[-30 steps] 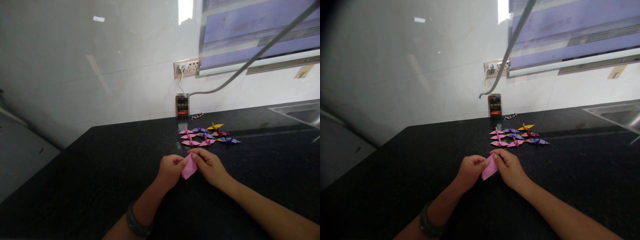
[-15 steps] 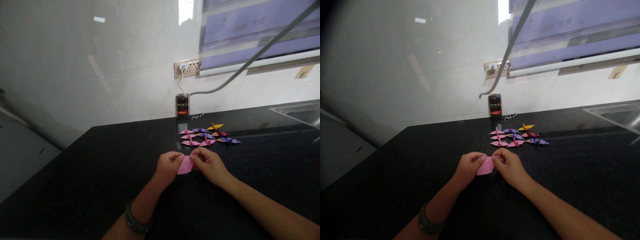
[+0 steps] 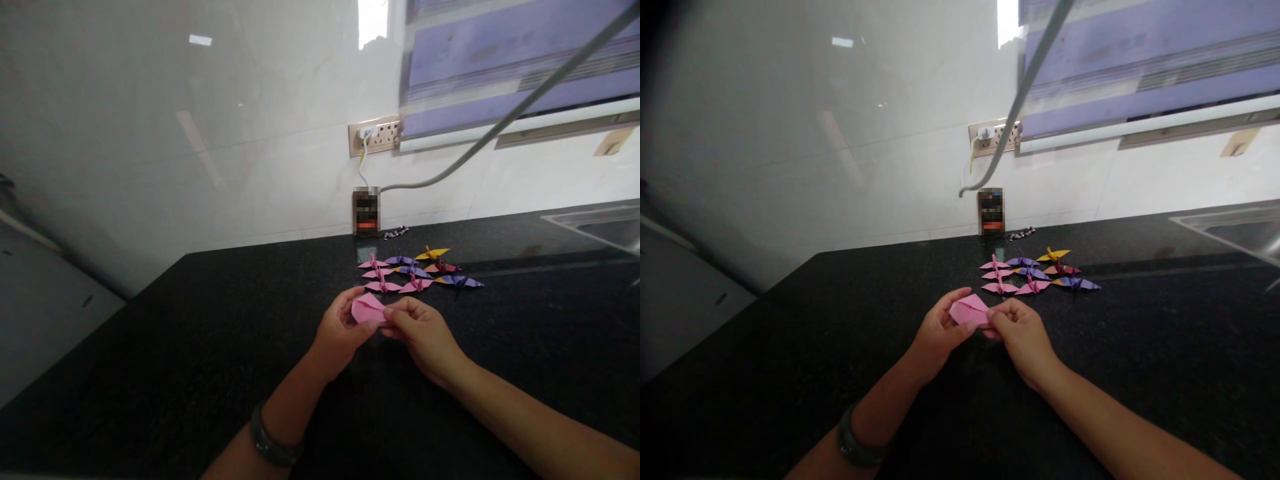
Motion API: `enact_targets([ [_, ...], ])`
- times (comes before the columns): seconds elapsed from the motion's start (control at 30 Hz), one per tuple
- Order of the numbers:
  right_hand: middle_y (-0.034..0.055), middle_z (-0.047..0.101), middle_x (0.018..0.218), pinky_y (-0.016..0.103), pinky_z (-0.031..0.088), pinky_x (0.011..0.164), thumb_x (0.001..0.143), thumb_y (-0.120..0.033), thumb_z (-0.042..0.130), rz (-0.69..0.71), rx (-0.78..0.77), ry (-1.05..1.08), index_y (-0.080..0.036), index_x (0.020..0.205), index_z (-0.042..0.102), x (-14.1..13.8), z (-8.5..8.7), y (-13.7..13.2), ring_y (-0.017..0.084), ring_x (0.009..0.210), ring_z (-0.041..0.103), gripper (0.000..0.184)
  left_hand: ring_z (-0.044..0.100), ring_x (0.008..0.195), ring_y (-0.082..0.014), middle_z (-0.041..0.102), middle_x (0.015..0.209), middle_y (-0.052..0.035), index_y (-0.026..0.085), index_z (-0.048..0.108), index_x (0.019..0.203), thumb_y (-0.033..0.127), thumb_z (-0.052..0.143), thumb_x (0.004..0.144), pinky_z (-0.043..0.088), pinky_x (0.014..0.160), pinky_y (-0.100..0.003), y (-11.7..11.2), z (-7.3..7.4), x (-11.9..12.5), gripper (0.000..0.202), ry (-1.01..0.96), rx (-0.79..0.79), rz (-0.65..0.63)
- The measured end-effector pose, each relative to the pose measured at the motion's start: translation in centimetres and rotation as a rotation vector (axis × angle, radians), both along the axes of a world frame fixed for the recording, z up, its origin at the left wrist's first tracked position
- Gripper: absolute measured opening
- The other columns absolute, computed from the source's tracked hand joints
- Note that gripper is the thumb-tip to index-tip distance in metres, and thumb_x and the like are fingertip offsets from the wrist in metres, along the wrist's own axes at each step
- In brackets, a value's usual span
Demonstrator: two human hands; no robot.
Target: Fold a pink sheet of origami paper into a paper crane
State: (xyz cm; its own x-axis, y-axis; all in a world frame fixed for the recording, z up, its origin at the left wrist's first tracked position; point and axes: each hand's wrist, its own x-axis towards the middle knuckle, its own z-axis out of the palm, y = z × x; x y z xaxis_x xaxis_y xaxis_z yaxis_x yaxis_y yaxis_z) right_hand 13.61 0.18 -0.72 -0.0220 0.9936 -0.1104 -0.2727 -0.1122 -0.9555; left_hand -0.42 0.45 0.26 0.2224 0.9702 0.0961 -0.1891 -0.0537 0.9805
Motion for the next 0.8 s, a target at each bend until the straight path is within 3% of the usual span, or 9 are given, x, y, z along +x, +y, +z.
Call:
enact_targets([
  [0.1, 0.0002, 0.058, 0.063, 0.02, 0.046, 0.054, 0.066, -0.024, 0.061, 0.084, -0.059, 0.009, -0.015, 0.067, 0.051, -0.1, 0.2, -0.3, 0.01, 0.059, 0.058, 0.014, 0.054, 0.074, -0.0141, 0.059, 0.088, -0.0073, 0.012, 0.053, 0.101, 0.022, 0.054, 0.071, 0.041, 0.068, -0.025, 0.3, -0.1, -0.2, 0.031, 0.1, -0.016, 0.106],
  [0.33, -0.0011, 0.054, 0.058, 0.019, 0.04, 0.047, 0.071, -0.03, 0.056, 0.357, 0.032, -0.255, -0.014, 0.066, 0.048, -0.2, 0.2, -0.8, 0.009, 0.053, 0.053, 0.018, 0.05, 0.059, -0.0108, 0.057, 0.07, -0.0024, 0.012, 0.057, 0.096, 0.022, 0.051, 0.071, 0.038, 0.054, -0.021, 0.8, -0.5, -0.8, 0.027, 0.274, 0.015, 0.172],
  [0.47, -0.0035, 0.047, 0.056, 0.019, 0.038, 0.044, 0.074, -0.037, 0.051, 0.269, 0.147, -0.38, -0.015, 0.065, 0.047, 0.2, 0.5, -0.3, 0.007, 0.047, 0.045, 0.024, 0.05, 0.059, -0.0108, 0.056, 0.068, -0.0006, 0.014, 0.055, 0.087, 0.02, 0.054, 0.067, 0.038, 0.052, -0.02, 0.8, -0.7, -0.9, 0.02, 0.338, 0.043, 0.137],
  [0.57, -0.0037, 0.046, 0.059, 0.019, 0.038, 0.043, 0.076, -0.037, 0.049, 0.185, 0.212, -0.371, -0.016, 0.073, 0.049, 0.5, 0.6, 0.1, 0.006, 0.047, 0.042, 0.021, 0.049, 0.053, -0.0099, 0.054, 0.063, 0.0008, 0.014, 0.052, 0.078, 0.023, 0.055, 0.068, 0.037, 0.048, -0.02, 0.5, -0.7, -0.8, 0.014, 0.31, -0.013, -0.011],
  [0.63, -0.0028, 0.047, 0.061, 0.019, 0.038, 0.043, 0.074, -0.035, 0.051, 0.201, 0.228, -0.375, -0.016, 0.077, 0.051, 0.7, 0.5, 0.2, 0.007, 0.049, 0.043, 0.02, 0.048, 0.051, -0.0093, 0.053, 0.061, 0.0011, 0.014, 0.052, 0.076, 0.026, 0.054, 0.068, 0.037, 0.046, -0.02, 0.3, -0.7, -0.7, 0.015, 0.306, -0.046, -0.082],
  [0.8, -0.0018, 0.05, 0.06, 0.021, 0.04, 0.047, 0.07, -0.032, 0.057, 0.266, 0.208, -0.362, -0.015, 0.078, 0.053, 0.5, 0.0, 0.0, 0.009, 0.051, 0.045, 0.019, 0.046, 0.053, -0.0093, 0.052, 0.06, 0.0001, 0.011, 0.057, 0.069, 0.033, 0.049, 0.072, 0.035, 0.049, -0.02, 0.2, -0.6, -0.5, 0.023, 0.408, 0.073, -0.039],
])
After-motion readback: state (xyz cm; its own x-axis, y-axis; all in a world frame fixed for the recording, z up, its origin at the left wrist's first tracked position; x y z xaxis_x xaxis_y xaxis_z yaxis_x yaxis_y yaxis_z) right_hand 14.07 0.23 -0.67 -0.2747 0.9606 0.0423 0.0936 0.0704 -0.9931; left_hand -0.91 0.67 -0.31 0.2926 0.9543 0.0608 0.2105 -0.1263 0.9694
